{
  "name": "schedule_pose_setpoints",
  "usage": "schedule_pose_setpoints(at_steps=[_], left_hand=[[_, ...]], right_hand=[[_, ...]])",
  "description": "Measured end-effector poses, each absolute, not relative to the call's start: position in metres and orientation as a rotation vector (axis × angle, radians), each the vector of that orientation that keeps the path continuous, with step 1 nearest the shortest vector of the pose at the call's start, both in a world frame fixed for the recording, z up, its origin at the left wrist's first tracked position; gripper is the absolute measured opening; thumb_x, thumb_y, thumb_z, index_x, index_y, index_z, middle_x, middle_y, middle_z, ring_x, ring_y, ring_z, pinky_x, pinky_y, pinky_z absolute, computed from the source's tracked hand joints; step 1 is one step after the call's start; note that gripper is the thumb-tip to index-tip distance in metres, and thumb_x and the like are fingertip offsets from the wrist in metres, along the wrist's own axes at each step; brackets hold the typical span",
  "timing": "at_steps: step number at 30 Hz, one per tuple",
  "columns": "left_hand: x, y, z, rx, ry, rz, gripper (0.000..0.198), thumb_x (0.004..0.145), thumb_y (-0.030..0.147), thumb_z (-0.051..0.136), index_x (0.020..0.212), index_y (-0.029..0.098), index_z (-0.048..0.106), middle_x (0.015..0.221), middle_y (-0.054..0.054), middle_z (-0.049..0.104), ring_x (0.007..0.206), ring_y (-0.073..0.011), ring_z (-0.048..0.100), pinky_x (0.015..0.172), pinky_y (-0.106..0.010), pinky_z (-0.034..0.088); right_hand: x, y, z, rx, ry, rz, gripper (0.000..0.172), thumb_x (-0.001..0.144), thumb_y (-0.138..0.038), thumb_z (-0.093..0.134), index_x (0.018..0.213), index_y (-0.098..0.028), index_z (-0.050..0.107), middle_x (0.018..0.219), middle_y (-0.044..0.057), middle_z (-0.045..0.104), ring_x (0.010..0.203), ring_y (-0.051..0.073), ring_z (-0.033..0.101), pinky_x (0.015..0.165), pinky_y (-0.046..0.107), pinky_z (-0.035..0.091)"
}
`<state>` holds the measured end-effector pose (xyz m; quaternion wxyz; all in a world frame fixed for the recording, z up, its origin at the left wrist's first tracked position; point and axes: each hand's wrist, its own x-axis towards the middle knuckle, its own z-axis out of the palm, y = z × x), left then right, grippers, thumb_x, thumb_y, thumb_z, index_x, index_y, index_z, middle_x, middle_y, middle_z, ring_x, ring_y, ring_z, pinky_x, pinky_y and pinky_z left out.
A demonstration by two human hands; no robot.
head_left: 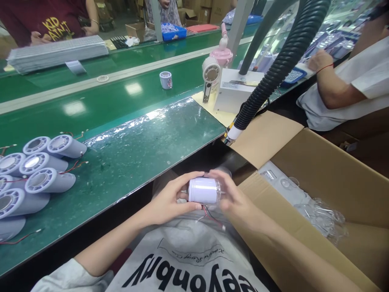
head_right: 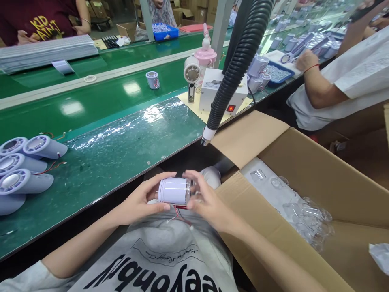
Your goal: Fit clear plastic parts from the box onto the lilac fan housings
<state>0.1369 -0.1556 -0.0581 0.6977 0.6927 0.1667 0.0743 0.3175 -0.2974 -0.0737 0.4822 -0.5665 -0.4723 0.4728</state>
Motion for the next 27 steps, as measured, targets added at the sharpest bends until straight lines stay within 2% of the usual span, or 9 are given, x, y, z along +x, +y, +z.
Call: schedule_pose_setpoints(at_steps=[2, 3, 5, 8, 11, 15, 21, 23, 27], left_hand=[[0.137, -0.155, -0.058, 1.456, 0.375, 0.128, 0.064, 0.08, 0.029, 0.07, 0.138, 0.032, 0.042, 0.13, -0.007, 0.053, 0.104, -0.0193, 0.061, 0.086, -0.031, 0.055], [0.137, -0.155, -0.058, 1.432, 0.374, 0.102, 0.064, 0.082, 0.03, 0.069, 0.139, 0.032, 0.04, 0.126, -0.007, 0.055, 0.099, -0.0186, 0.063, 0.082, -0.031, 0.056], [0.137, -0.153, -0.057, 1.445, 0.362, 0.06, 0.066, 0.082, 0.031, 0.069, 0.14, 0.031, 0.039, 0.122, -0.008, 0.059, 0.092, -0.0181, 0.064, 0.077, -0.031, 0.057], [0.137, -0.152, -0.056, 1.496, 0.296, 0.076, 0.071, 0.076, 0.026, 0.074, 0.14, 0.031, 0.043, 0.137, -0.008, 0.051, 0.112, -0.023, 0.059, 0.094, -0.036, 0.052], [0.136, -0.151, -0.055, 1.416, 0.273, 0.061, 0.071, 0.077, 0.023, 0.073, 0.141, 0.031, 0.042, 0.145, -0.008, 0.044, 0.122, -0.0244, 0.054, 0.103, -0.038, 0.046], [0.137, -0.154, -0.065, 1.344, 0.321, -0.014, 0.074, 0.077, 0.024, 0.073, 0.143, 0.031, 0.039, 0.129, -0.007, 0.058, 0.108, -0.0214, 0.061, 0.093, -0.034, 0.049], [0.142, -0.161, -0.087, 1.21, 0.425, -0.062, 0.067, 0.08, 0.035, 0.068, 0.141, 0.025, 0.041, 0.114, -0.007, 0.064, 0.081, -0.0147, 0.062, 0.071, -0.026, 0.05], [0.145, -0.145, -0.074, 1.341, 0.542, -0.093, 0.064, 0.078, 0.041, 0.067, 0.135, 0.022, 0.046, 0.11, -0.008, 0.066, 0.07, -0.0128, 0.06, 0.058, -0.022, 0.047], [0.158, -0.054, -0.014, 1.991, 0.927, 0.28, 0.066, 0.074, 0.056, 0.061, 0.126, 0.016, 0.053, 0.115, -0.004, 0.064, 0.085, -0.0154, 0.06, 0.073, -0.025, 0.048]], right_hand=[[0.32, -0.302, -0.076, -1.379, -1.487, 0.748, 0.061, 0.087, -0.041, 0.066, 0.14, -0.03, 0.037, 0.152, 0.012, 0.031, 0.131, 0.028, 0.043, 0.106, 0.048, 0.041], [0.321, -0.303, -0.077, -1.361, -1.598, 0.627, 0.054, 0.089, -0.03, 0.065, 0.137, -0.032, 0.041, 0.153, 0.009, 0.031, 0.135, 0.028, 0.038, 0.109, 0.05, 0.036], [0.322, -0.305, -0.078, -1.336, -1.62, 0.635, 0.047, 0.09, -0.022, 0.064, 0.133, -0.033, 0.048, 0.146, 0.007, 0.042, 0.131, 0.026, 0.044, 0.107, 0.047, 0.041], [0.321, -0.306, -0.078, -1.306, -1.263, 1.007, 0.053, 0.087, -0.036, 0.068, 0.136, -0.031, 0.047, 0.133, 0.008, 0.056, 0.112, 0.024, 0.06, 0.09, 0.039, 0.055], [0.321, -0.307, -0.076, -1.259, -1.076, 1.171, 0.05, 0.084, -0.041, 0.07, 0.131, -0.033, 0.054, 0.122, 0.005, 0.062, 0.097, 0.02, 0.066, 0.081, 0.033, 0.058], [0.32, -0.309, -0.076, -1.355, -1.082, 1.177, 0.05, 0.079, -0.039, 0.076, 0.126, -0.033, 0.061, 0.114, 0.003, 0.067, 0.088, 0.018, 0.066, 0.08, 0.031, 0.056], [0.32, -0.306, -0.093, -1.334, -0.955, 1.349, 0.064, 0.079, -0.06, 0.067, 0.132, -0.026, 0.057, 0.121, 0.009, 0.065, 0.093, 0.024, 0.067, 0.071, 0.034, 0.057], [0.352, -0.305, -0.102, -1.549, -0.968, 1.172, 0.065, 0.081, -0.07, 0.054, 0.122, -0.022, 0.064, 0.112, 0.011, 0.068, 0.087, 0.024, 0.068, 0.064, 0.032, 0.057], [0.457, -0.326, -0.104, -2.064, -0.712, 0.507, 0.067, 0.095, -0.065, 0.024, 0.112, -0.013, 0.064, 0.107, 0.015, 0.066, 0.09, 0.023, 0.065, 0.069, 0.034, 0.056]])
